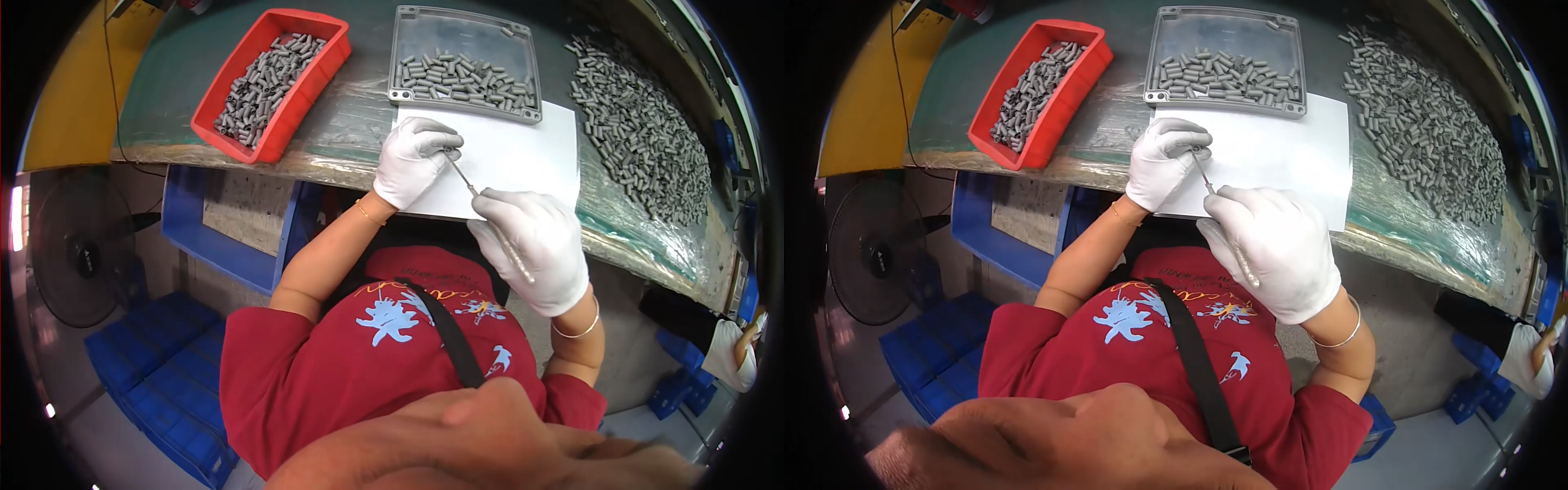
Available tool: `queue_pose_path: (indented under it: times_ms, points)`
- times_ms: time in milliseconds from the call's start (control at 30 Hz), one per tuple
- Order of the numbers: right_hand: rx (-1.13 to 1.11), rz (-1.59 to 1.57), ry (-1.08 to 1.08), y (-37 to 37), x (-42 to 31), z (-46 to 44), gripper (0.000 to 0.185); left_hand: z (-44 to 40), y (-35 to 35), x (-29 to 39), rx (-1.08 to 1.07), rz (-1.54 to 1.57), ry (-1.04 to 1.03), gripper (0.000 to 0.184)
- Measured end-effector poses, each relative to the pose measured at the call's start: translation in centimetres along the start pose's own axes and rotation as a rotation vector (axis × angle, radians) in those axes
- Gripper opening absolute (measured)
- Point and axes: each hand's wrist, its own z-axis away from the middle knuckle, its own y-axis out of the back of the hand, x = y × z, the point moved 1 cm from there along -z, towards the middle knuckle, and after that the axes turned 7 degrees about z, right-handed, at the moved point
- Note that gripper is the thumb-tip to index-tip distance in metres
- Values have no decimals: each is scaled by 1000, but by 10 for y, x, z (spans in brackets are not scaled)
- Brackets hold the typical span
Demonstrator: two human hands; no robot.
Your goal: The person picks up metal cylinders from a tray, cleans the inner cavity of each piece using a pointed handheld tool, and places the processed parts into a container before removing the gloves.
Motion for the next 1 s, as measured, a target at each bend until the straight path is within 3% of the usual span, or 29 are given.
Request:
queue_pose_path:
  times_ms: [1000]
  points:
    - [104, -90, -43, -2, 2, -13, 18, -3, 2, 8, -28, -101, -81, 24]
